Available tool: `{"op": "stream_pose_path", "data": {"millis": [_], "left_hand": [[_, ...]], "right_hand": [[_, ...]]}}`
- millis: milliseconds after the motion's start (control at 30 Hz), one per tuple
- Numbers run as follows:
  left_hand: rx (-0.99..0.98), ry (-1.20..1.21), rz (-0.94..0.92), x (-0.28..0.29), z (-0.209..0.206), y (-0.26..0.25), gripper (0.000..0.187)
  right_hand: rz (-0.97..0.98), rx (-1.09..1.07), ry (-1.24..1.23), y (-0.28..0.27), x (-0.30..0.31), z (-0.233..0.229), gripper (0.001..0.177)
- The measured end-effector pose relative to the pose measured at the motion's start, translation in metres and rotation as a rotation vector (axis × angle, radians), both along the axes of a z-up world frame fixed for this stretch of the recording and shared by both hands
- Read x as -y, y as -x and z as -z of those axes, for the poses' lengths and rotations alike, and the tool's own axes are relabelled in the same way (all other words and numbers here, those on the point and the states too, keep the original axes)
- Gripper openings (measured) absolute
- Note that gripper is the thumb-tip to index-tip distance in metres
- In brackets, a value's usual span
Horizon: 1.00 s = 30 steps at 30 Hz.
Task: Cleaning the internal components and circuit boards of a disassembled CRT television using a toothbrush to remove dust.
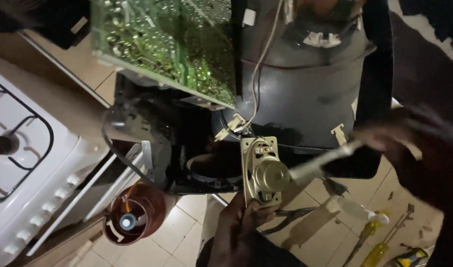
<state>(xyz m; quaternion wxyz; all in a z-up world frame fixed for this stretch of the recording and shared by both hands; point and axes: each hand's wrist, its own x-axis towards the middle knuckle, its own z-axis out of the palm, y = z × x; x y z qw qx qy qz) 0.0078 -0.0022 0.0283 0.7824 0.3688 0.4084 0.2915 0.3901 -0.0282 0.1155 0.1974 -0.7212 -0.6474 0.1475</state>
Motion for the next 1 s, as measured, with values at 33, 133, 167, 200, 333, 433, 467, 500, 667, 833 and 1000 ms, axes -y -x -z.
{"op": "stream_pose_path", "data": {"millis": [33,133,167,200,333,433,467,500,667,833,1000], "left_hand": [[-0.014,-0.015,0.01,0.0,-0.001,0.002,0.042],[0.008,-0.06,0.02,0.0,0.004,0.008,0.042],[0.04,-0.087,0.031,-0.001,0.007,0.01,0.043],[0.046,-0.087,0.02,0.003,0.016,0.01,0.043],[0.044,-0.091,-0.037,0.004,0.01,0.014,0.03],[-0.021,-0.08,-0.003,-0.002,0.006,0.016,0.04],[0.014,-0.085,0.007,-0.002,0.009,0.017,0.042],[0.014,-0.081,0.005,-0.003,0.006,0.018,0.042],[-0.012,-0.096,-0.066,-0.001,0.013,0.017,0.04],[0.014,-0.173,-0.049,-0.004,0.007,0.02,0.04],[-0.043,-0.063,-0.04,-0.002,0.011,0.019,0.034]], "right_hand": [[-0.089,0.129,-0.027,0.034,-0.031,-0.005,0.023],[-0.353,0.22,-0.118,0.089,-0.093,-0.014,0.022],[-0.515,0.177,-0.176,0.097,-0.111,-0.017,0.026],[-0.526,0.182,-0.175,0.108,-0.12,-0.022,0.026],[-0.671,0.386,-0.049,0.126,-0.157,-0.024,0.047],[-0.822,0.526,0.082,0.121,-0.195,-0.02,0.06],[-0.902,0.505,0.161,0.12,-0.209,-0.019,0.058],[-0.905,0.504,0.165,0.127,-0.212,-0.025,0.058],[-1.049,0.039,0.41,0.165,-0.22,-0.033,0.068],[-0.949,0.077,0.38,0.144,-0.229,-0.037,0.066],[-0.953,0.399,0.155,0.127,-0.219,-0.028,0.082]]}}
